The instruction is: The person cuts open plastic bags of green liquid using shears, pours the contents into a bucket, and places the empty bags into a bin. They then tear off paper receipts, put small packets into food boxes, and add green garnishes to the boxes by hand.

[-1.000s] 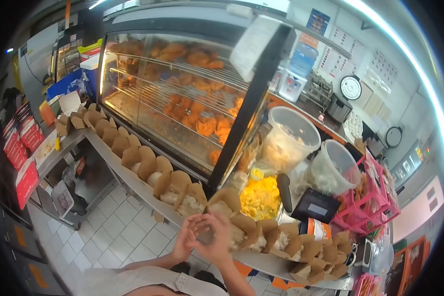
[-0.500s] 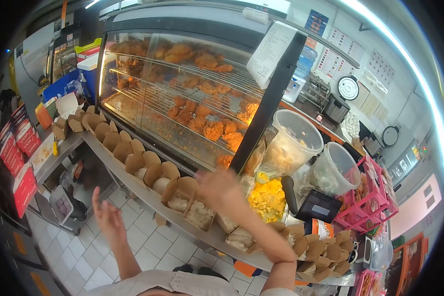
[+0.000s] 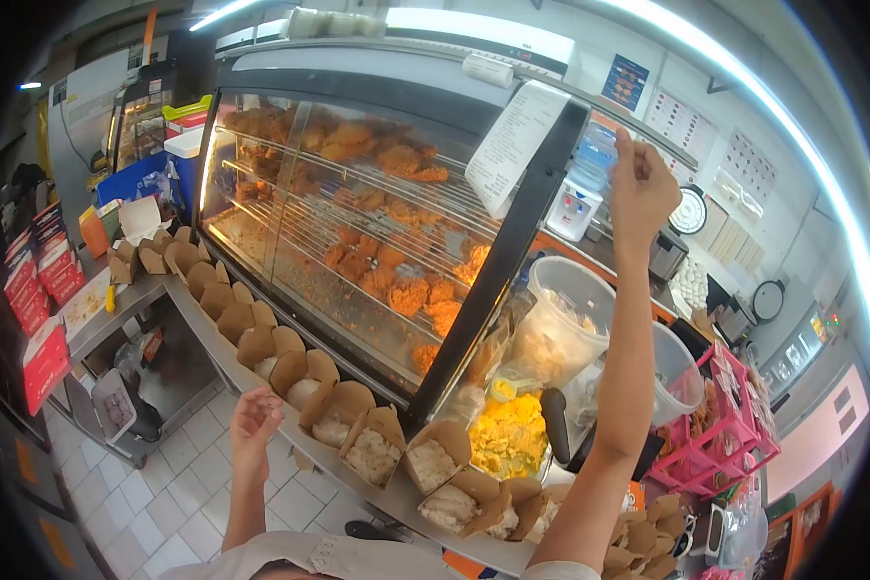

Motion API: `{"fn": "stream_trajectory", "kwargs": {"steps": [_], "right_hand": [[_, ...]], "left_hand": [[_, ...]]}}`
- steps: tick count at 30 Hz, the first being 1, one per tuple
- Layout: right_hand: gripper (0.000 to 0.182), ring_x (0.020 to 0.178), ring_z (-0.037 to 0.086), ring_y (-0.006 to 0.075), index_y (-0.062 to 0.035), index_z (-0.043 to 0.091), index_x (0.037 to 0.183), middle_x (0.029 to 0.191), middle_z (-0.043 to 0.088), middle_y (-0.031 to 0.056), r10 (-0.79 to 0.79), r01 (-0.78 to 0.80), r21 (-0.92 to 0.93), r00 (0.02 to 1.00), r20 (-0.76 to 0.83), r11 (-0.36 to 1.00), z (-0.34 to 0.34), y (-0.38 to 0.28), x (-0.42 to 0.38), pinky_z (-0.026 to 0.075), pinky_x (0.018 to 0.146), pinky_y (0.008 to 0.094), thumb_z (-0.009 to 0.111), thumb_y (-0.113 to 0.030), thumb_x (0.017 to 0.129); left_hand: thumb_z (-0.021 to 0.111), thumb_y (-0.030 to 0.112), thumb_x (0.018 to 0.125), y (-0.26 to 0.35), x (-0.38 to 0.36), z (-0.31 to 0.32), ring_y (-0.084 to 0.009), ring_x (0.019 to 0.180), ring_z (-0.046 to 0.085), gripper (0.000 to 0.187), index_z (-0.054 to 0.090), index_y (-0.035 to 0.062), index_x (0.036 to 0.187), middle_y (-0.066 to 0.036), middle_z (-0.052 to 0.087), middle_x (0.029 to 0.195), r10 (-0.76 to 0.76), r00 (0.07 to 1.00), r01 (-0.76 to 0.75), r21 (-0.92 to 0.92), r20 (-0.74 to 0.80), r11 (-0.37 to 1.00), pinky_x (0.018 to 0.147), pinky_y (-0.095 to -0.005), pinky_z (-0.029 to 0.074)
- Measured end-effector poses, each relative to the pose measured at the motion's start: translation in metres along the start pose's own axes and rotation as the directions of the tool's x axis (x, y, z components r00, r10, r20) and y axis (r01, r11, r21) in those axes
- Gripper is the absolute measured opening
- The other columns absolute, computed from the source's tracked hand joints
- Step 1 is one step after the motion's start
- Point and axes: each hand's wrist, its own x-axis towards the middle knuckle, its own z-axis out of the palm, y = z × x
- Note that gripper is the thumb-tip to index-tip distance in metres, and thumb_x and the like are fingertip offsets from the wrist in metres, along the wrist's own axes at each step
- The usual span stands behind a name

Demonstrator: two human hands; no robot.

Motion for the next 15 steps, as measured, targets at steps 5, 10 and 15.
{"fn": "stream_trajectory", "kwargs": {"steps": [5,10,15], "right_hand": [[0.026,0.068,0.057,0.0253,-0.0181,0.065,0.095,0.086,0.062,0.0162,-0.648,0.623,-0.268,0.761,-0.011,0.735,0.047,-0.003,0.055,0.044,0.068,0.0329,0.048,-0.007,0.079],[0.026,0.087,0.057,0.0315,-0.0118,0.063,0.099,0.099,0.06,0.0127,-0.527,0.589,-0.049,0.755,0.39,0.807,0.106,-0.016,0.108,0.042,0.081,0.0367,0.045,-0.011,0.079],[0.025,0.088,0.057,0.0315,-0.0086,0.062,0.098,0.095,0.061,0.0152,-0.542,0.675,0.026,0.567,0.621,0.737,0.152,-0.004,0.128,0.042,0.082,0.0373,0.049,-0.02,0.081]], "left_hand": [[0.06,0.005,0.077,0.007,0.036,0.025,-0.0064,0.078,0.049,0.025,0.052,0.0057,0.1,0.0,0.054,0.086,0.015,0.998,-0.012,-0.044,0.064,0.999,0.07,-0.0208,0.039],[0.061,0.01,0.079,0.053,0.113,0.091,-0.0063,0.08,0.049,0.023,0.052,0.0053,0.099,0.002,0.053,0.087,0.254,0.933,-0.272,0.037,0.256,0.961,0.071,-0.0204,0.039],[0.059,0.022,0.082,0.106,0.21,0.185,-0.0083,0.088,0.048,0.033,0.048,0.0044,0.109,-0.001,0.054,0.095,0.476,0.79,-0.536,0.058,0.387,0.842,0.073,-0.0226,0.039]]}}
